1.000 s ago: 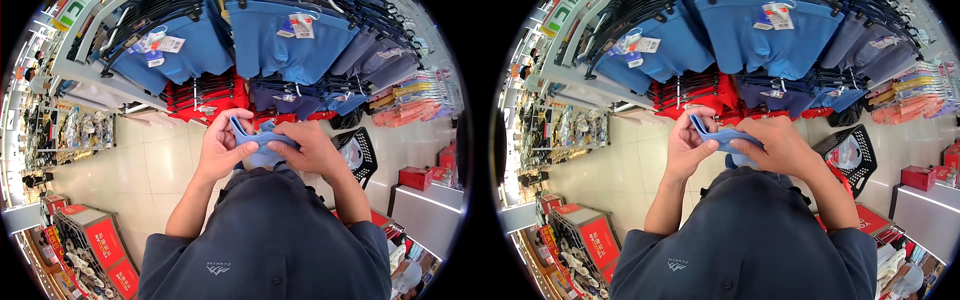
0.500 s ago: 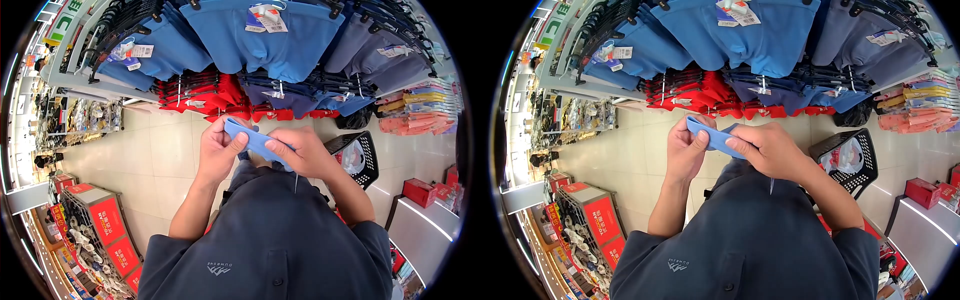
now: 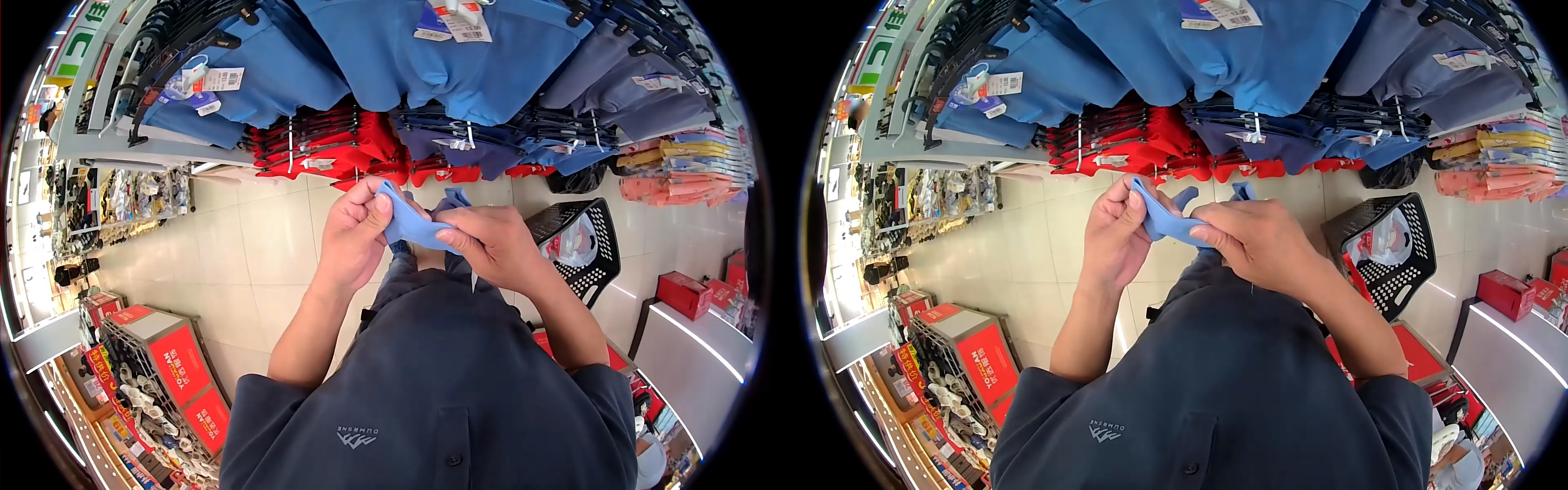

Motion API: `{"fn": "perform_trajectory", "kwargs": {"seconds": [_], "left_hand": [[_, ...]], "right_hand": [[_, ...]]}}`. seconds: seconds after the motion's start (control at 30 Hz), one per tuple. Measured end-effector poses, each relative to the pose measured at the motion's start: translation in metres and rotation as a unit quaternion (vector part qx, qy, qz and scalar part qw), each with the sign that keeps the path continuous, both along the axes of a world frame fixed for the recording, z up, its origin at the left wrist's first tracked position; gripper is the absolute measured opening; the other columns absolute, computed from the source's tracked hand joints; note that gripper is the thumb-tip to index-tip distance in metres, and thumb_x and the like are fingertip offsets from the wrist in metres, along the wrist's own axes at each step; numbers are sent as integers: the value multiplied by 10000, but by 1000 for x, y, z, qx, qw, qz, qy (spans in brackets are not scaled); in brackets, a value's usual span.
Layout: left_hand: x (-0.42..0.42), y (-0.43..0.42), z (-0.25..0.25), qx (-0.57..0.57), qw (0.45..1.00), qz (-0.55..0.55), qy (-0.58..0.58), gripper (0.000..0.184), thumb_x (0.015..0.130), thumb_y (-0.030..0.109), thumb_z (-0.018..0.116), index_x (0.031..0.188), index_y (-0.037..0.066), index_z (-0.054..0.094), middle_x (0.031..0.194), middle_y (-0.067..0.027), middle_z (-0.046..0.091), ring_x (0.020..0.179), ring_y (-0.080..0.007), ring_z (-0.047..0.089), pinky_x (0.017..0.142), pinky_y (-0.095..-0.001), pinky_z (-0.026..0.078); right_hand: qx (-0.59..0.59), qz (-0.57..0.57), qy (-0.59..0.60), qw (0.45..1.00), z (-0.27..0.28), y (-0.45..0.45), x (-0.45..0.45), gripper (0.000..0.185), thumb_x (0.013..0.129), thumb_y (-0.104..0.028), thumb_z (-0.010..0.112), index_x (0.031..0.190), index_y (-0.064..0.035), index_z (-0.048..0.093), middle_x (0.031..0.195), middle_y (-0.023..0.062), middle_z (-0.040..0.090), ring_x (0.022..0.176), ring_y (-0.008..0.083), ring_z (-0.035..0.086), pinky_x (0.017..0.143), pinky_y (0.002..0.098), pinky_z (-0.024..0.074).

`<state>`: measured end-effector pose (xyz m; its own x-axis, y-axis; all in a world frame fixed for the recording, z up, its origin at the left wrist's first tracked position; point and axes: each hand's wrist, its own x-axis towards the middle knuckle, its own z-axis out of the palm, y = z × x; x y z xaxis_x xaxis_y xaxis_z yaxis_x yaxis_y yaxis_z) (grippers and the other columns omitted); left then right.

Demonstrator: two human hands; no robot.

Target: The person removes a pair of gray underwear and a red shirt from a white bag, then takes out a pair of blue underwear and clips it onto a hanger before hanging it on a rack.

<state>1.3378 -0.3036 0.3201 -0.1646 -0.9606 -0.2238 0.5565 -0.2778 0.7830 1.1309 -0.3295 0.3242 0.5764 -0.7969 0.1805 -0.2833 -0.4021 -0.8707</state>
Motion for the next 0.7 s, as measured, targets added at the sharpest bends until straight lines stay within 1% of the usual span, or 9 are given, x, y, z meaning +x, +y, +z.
{"fn": "perform_trajectory", "kwargs": {"seconds": [0.1,0.17,0.23,0.3,0.4,0.53,0.6,0.63,0.7], "left_hand": [[11,1,-3,10,999,-37,36,227,971,248,559,1024,27,558,835,-94,624,815,-192,633,794,-340,505],[17,1,-6,21,997,-66,42,225,963,246,574,1019,28,564,824,-83,617,791,-182,629,775,-325,505],[23,2,-11,32,994,-94,49,224,955,244,589,1014,29,571,813,-71,611,767,-172,624,756,-309,505],[30,2,-19,12,989,-137,54,196,943,159,610,1057,1,585,904,-56,648,814,-130,650,735,-263,523],[33,1,-17,10,990,-136,43,232,914,137,652,1101,17,584,901,-46,649,806,-93,635,739,-238,515],[31,2,-9,28,990,-126,50,223,897,137,678,1064,31,574,901,-40,652,806,-83,626,737,-232,508],[27,2,-8,22,993,-104,43,298,882,177,702,1078,50,517,870,-23,628,726,-64,576,663,-204,452],[25,3,-11,21,993,-104,43,298,882,177,702,1078,50,517,870,-23,628,726,-64,576,663,-204,452],[23,5,-21,-36,996,-72,28,324,879,191,709,1075,57,487,886,-32,632,760,-61,583,678,-195,445]], "right_hand": [[-37,1,15,999,1,-1,7,114,858,-163,658,940,-86,638,659,79,566,592,279,574,535,382,427],[-151,27,26,988,1,-6,11,158,774,-121,700,913,-101,627,664,49,532,593,242,565,519,369,421],[-180,46,36,982,5,-9,16,190,734,-110,715,897,-106,617,663,40,505,593,227,559,513,363,417],[-211,63,45,974,8,-11,20,224,694,-99,730,881,-110,607,663,31,478,593,211,552,506,357,414],[-236,75,63,967,11,-13,24,260,654,-98,751,856,-106,588,654,32,446,588,202,540,503,353,414],[-247,70,59,965,12,-13,29,308,613,-94,774,861,-103,591,648,34,448,584,206,539,501,359,419],[-253,68,56,963,13,-13,30,320,600,-90,777,861,-102,592,647,34,451,585,207,541,500,361,421],[-255,63,56,963,14,-13,31,321,590,-86,779,852,-100,596,646,33,458,584,208,543,499,362,422],[-259,58,57,963,15,-13,32,321,579,-81,781,843,-98,600,645,33,464,583,208,545,498,363,424]]}}
